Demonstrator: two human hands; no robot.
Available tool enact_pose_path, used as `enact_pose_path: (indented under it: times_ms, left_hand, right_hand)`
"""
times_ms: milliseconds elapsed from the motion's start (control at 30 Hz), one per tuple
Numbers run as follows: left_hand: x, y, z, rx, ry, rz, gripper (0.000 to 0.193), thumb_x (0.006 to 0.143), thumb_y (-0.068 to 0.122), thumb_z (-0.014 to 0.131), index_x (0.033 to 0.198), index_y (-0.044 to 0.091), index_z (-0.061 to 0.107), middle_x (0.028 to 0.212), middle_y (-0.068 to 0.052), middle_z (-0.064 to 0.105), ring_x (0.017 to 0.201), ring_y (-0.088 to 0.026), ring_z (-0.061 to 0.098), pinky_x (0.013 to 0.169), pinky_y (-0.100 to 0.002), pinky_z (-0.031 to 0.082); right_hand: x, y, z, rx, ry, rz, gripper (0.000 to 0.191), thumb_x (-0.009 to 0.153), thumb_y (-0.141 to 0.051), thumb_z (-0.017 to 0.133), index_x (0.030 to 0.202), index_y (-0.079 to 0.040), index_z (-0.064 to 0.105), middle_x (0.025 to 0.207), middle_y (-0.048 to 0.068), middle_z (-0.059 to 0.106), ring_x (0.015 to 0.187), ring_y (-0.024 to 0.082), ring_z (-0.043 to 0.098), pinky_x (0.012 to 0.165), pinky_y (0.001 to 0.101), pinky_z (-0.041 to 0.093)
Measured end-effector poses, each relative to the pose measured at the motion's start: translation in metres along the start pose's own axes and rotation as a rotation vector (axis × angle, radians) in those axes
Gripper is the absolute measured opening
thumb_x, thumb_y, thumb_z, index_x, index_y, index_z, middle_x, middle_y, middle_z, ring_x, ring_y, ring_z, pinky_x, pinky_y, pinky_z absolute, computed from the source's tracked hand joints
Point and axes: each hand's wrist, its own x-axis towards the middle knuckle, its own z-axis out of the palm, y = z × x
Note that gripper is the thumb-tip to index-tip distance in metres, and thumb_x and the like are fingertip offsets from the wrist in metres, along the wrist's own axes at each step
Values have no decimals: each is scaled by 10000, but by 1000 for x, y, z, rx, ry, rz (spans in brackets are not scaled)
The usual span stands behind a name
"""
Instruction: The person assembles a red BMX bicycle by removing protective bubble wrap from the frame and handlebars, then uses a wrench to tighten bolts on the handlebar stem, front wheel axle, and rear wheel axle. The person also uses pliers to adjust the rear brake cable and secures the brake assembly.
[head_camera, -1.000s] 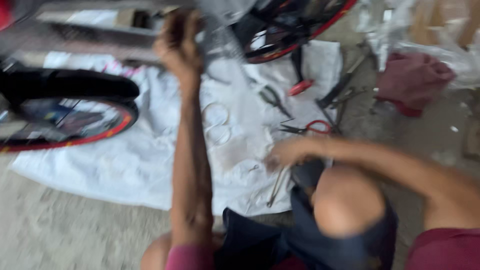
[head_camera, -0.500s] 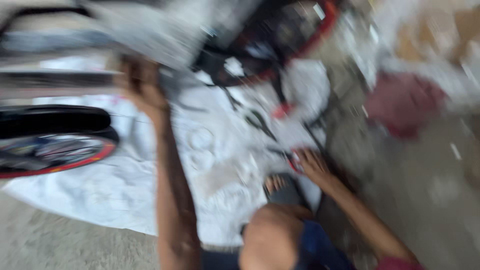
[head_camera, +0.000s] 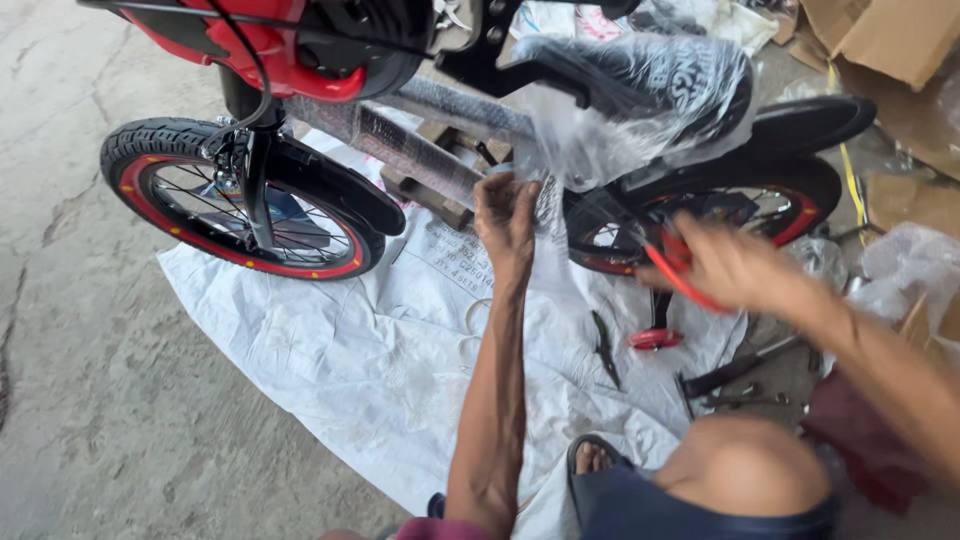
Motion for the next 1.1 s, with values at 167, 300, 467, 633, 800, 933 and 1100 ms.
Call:
enact_pose_path:
  times_ms: [167,300,467,633,800,933,1100]
  left_hand:
    - [-5,0,-5,-14,-47,-22,381,967,-3,735,1207,24,440,1020,-103,675,928,-139,667,836,-265,547]
    - [-8,16,-4,203,-56,106,425,959,-19,705,1252,34,401,1226,-166,528,918,-218,605,742,-284,561]
    - [-18,47,3,455,-22,264,462,983,-39,688,1323,72,396,1374,-209,465,996,-318,657,748,-349,579]
    - [-23,76,11,592,-70,335,449,982,-30,593,1379,103,430,1620,-237,274,1148,-406,667,760,-400,610]
    - [6,79,-3,823,-501,301,466,1007,46,467,1459,160,456,1718,-189,212,910,-377,735,615,-415,581]
    - [23,69,-7,834,-596,325,606,964,19,419,1549,149,326,1674,-216,339,803,-381,725,635,-436,574]
    - [25,67,-22,947,-622,139,663,1011,142,328,1662,198,210,1216,-203,688,797,-424,701,706,-522,513]
  right_hand:
    - [56,-62,-65,-40,-386,131,969,785,-801,591,1162,90,554,1040,341,716,1005,453,722,905,513,559]
    - [75,-96,-77,-104,-413,119,959,766,-843,567,1093,56,629,1000,302,727,957,426,728,864,513,558]
    - [90,-108,-72,-135,-452,142,909,737,-873,561,833,13,737,889,244,759,886,379,746,841,501,561]
    - [93,-109,-75,-132,-478,149,964,731,-887,532,873,41,753,911,251,756,888,382,739,843,502,559]
    - [97,-108,-72,-144,-465,41,1058,736,-916,515,878,110,735,904,288,734,893,393,734,841,496,564]
    - [104,-89,-54,-45,-371,-10,966,742,-868,562,808,83,717,853,291,718,848,416,716,801,507,556]
    - [66,-64,2,-18,-65,-169,744,823,-719,667,713,16,665,781,250,695,771,424,689,721,514,550]
